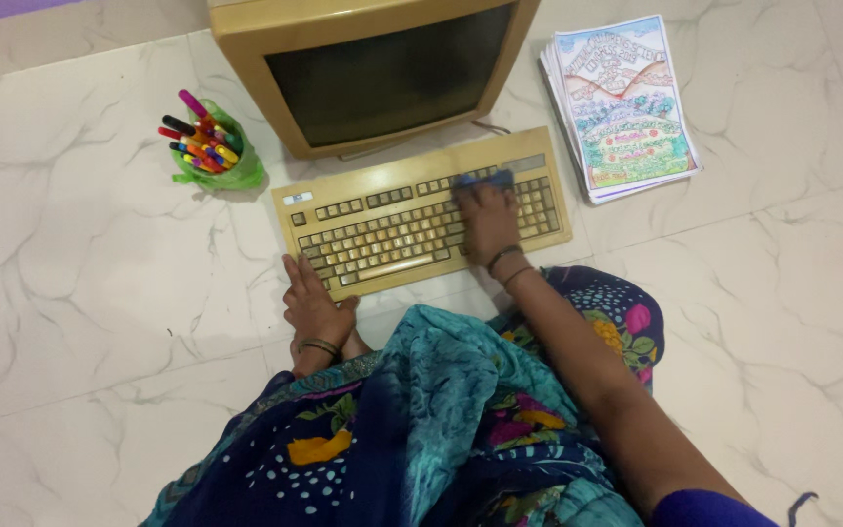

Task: The person sits on the floor and wipes the screen and casing of an old beige CRT monitor with a blue cloth. They then wipe the keys and surface of the attached keyboard. Finally, they pick up a stack of papers and place a book on top of the keyboard.

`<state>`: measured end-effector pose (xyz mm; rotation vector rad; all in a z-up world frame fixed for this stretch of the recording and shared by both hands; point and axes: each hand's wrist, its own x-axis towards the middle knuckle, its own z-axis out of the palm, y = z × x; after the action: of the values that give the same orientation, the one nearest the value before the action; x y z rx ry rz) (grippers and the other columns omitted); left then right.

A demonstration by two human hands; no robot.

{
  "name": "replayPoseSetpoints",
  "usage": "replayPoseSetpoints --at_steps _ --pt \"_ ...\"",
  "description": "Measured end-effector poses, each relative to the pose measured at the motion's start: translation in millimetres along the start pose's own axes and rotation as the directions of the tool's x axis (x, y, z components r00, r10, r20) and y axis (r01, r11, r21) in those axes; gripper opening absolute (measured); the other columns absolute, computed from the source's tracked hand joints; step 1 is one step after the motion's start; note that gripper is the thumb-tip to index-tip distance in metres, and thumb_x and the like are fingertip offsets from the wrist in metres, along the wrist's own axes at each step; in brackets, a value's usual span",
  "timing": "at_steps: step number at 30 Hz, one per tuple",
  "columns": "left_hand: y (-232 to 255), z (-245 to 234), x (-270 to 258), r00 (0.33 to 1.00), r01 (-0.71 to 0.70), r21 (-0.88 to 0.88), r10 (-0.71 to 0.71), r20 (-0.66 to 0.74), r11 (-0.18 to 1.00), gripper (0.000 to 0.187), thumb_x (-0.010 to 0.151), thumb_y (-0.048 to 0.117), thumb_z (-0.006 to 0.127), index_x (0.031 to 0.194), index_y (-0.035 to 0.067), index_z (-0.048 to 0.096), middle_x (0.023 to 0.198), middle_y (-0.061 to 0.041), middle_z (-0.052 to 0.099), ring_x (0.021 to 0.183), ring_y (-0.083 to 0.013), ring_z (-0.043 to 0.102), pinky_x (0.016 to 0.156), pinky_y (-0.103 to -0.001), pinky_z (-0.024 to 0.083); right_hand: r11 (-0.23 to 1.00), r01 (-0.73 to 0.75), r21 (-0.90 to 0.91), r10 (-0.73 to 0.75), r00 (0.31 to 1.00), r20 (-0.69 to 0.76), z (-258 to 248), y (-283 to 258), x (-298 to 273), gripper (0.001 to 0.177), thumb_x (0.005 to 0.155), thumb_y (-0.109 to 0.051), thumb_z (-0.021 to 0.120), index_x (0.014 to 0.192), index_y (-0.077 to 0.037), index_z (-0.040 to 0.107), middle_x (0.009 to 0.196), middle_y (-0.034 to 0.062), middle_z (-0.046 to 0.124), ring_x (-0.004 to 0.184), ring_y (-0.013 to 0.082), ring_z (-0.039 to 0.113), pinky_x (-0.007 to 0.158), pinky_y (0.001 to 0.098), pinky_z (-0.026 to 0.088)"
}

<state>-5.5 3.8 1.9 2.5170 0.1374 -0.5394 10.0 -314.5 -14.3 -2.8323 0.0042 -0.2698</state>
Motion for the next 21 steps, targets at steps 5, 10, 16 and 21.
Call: replayPoseSetpoints --at_steps 5,10,16,21 --pt "-1.5 0.9 -1.1 1.0 -0.019 -0.042 0.018 -0.026 0.999 0.119 0.073 0.024 0.085 0.162 0.006 0.008 0.172 -0.019 -0.003 0.138 -0.0446 0.034 0.112 -0.054 0.037 0.996 0.074 0.04 -0.072 0.996 -0.048 20.6 -50.0 3.5 0.046 0.082 -0.009 0.059 0.127 -0.01 0.063 0.124 0.0145 0.059 0.125 0.034 0.052 0.107 0.0593 0.031" --pt "-4.5 4.4 2.2 0.999 -0.001 -0.071 -0.002 -0.038 0.997 0.12 0.073 0.018 0.083 0.162 0.009 0.003 0.17 -0.02 -0.002 0.138 -0.0463 0.032 0.112 -0.054 0.035 0.986 0.143 0.087 -0.149 0.987 0.058 42.2 -99.9 6.3 0.056 0.079 -0.007 0.058 0.135 -0.008 0.058 0.132 0.0185 0.056 0.131 0.0359 0.048 0.11 0.0599 0.028" --pt "-13.2 4.4 2.9 0.991 0.006 -0.196 -0.032 -0.132 0.981 0.115 0.075 0.01 0.076 0.164 0.006 0.004 0.164 -0.023 0.025 0.139 -0.0461 0.035 0.114 -0.055 0.032 0.949 0.279 0.146 -0.308 0.92 0.244 70.7 -151.3 19.4 0.067 0.084 -0.008 0.06 0.15 -0.005 0.046 0.147 0.026 0.046 0.143 0.0418 0.037 0.121 0.0552 0.021" --pt "-12.1 1.8 3.6 0.99 0.022 -0.216 -0.052 -0.131 0.976 0.109 0.074 0.009 0.077 0.161 0.006 0.013 0.16 -0.02 0.036 0.138 -0.0434 0.039 0.115 -0.052 0.034 0.934 0.27 0.232 -0.348 0.831 0.434 87.6 -187.3 29.4 0.069 0.088 -0.019 0.061 0.153 -0.008 0.041 0.159 0.0246 0.035 0.15 0.0416 0.028 0.124 0.0517 0.018"
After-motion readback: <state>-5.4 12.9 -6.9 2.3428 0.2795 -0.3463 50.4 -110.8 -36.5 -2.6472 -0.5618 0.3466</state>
